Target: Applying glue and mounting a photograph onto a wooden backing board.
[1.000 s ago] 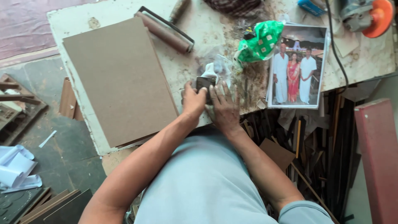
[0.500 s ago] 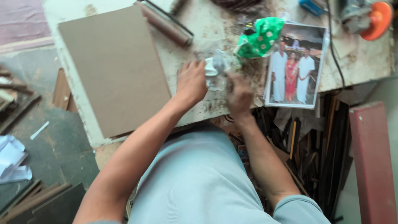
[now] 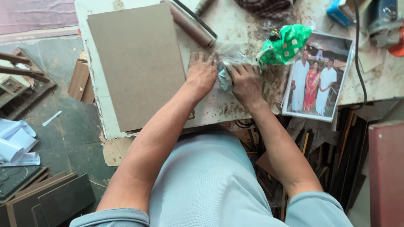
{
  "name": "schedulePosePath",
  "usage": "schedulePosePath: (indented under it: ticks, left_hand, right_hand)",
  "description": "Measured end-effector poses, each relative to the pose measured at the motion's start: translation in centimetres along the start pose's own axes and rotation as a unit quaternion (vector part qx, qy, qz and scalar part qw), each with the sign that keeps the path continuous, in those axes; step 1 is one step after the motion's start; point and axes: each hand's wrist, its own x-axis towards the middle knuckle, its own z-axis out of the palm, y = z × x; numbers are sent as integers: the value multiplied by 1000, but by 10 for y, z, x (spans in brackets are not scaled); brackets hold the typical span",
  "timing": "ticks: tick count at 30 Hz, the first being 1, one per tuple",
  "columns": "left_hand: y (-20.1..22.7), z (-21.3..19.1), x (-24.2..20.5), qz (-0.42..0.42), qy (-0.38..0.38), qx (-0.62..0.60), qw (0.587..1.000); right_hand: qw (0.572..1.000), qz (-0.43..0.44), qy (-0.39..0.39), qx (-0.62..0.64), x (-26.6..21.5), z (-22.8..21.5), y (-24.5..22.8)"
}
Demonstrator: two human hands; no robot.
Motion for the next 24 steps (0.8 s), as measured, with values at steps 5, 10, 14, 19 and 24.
schedulePosePath:
  ticks: [5, 10, 14, 19, 24]
  left_hand:
    - [1, 24, 6, -1, 43, 48, 998]
    - [4, -14, -9, 5, 27, 61, 998]
    - [1, -45, -16, 13, -20, 3, 1000]
    - [-36, -31, -60, 6, 257, -209, 944]
    - [-109, -30, -186, -128, 404, -188, 886]
  right_hand:
    - [994, -55, -93, -13, -15, -28, -16]
    - [989, -66, -129, 23, -35, -40, -19]
    - [925, 198, -241, 219, -35, -37, 9]
    - [642, 361, -126, 664, -16, -35, 35]
    - [555, 327, -117, 756, 47, -88, -58]
